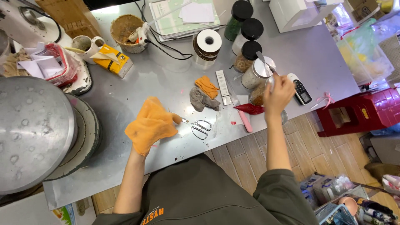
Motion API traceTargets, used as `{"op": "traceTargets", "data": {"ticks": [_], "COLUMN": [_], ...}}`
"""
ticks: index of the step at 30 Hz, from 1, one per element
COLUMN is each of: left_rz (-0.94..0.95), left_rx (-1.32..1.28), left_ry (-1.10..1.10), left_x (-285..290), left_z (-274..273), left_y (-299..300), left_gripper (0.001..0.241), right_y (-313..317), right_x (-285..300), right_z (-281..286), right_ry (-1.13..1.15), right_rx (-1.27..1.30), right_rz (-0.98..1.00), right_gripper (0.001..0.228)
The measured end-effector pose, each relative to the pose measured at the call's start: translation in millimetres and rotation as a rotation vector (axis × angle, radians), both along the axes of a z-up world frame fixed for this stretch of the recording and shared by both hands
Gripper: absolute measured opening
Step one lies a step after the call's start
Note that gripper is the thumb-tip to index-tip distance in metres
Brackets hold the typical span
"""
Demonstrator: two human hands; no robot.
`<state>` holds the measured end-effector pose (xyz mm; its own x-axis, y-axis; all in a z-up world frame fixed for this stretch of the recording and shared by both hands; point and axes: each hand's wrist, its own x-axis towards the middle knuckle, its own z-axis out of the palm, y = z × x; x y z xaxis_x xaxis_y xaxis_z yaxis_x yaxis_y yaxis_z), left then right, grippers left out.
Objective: The person cleans a large knife, a spatula, and scissors with a cloth, and then organizes various containers and cake-related items on a stainless steel prep table.
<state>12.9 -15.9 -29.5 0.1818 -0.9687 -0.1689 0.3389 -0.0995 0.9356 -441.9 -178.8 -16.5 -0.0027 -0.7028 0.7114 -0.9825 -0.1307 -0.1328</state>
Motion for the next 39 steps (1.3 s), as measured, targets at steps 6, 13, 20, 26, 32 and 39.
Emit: {"op": "traceTargets", "data": {"ticks": [6, 13, 20, 26, 32, 39], "left_rz": [-0.018, -0.140, -0.183, -0.422, -0.079, 0.189], "left_rx": [0.060, 0.086, 0.030, -0.134, -0.373, -0.490], "left_ry": [-0.063, -0.363, -0.362, 0.365, -0.254, 0.150], "left_x": [22, 31, 0, -58, -26, 91], "left_z": [-9, -18, 17, 16, -6, -29], "left_y": [21, 22, 0, -34, -37, -77], "left_gripper": [0.028, 0.031, 0.018, 0.023, 0.026, 0.040], "right_y": [55, 77, 127, 155, 146, 178], "right_x": [23, -20, 66, 202, 251, 238], "right_z": [-100, -184, -103, 4, 50, 45], "right_ry": [-0.012, -0.225, -1.404, -1.586, -1.354, -0.888], "right_rx": [0.770, 0.804, 0.910, 1.110, 1.227, 1.237], "right_rz": [-0.061, 0.172, 0.266, 0.837, 1.015, 1.019], "right_gripper": [0.038, 0.030, 0.032, 0.029, 0.029, 0.022]}}
